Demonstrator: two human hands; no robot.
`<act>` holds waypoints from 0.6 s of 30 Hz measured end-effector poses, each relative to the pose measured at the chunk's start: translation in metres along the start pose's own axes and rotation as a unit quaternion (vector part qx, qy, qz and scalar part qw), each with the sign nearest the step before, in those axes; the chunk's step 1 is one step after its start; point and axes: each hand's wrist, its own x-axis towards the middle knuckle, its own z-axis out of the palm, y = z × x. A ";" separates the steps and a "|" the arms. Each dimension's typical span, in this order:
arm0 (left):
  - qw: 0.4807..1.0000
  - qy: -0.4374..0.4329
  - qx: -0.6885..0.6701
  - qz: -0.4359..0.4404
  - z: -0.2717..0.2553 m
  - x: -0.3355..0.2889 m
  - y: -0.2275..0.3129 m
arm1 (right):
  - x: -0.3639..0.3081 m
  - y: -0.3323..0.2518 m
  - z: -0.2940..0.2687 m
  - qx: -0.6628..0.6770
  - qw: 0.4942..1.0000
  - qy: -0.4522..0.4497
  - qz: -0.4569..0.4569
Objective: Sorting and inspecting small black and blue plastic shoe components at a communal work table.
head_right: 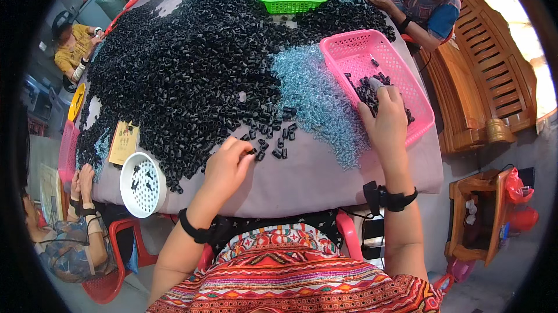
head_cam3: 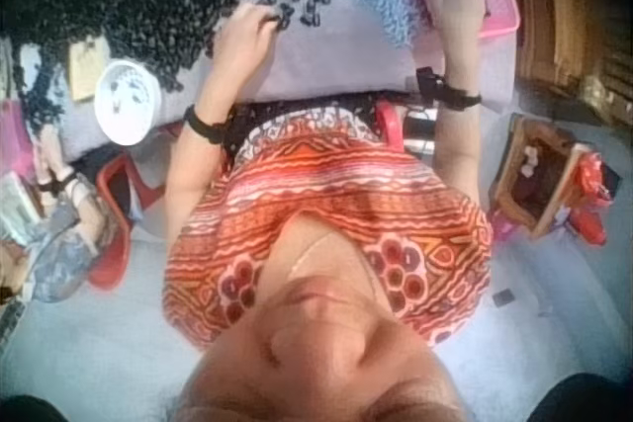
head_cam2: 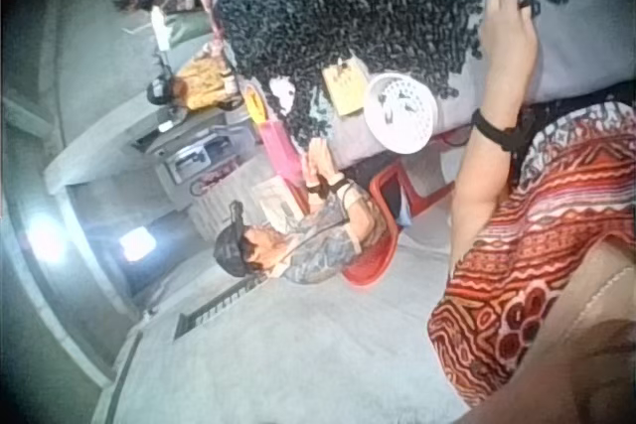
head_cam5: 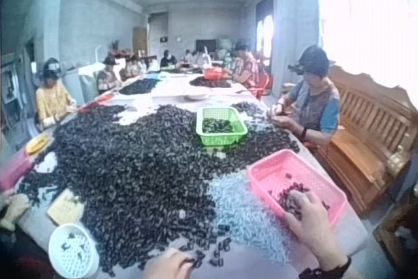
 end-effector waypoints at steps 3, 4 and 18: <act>0.975 0.093 -0.201 -0.016 -0.014 -0.026 0.016 | -0.014 -0.014 0.000 -0.075 0.957 0.162 -0.228; 0.938 0.116 -0.328 0.012 -0.022 -0.032 0.022 | -0.020 -0.017 0.002 -0.039 0.956 0.112 -0.270; 0.827 0.171 -0.523 0.113 -0.098 -0.110 0.068 | -0.034 -0.091 -0.138 0.410 0.710 0.055 -0.570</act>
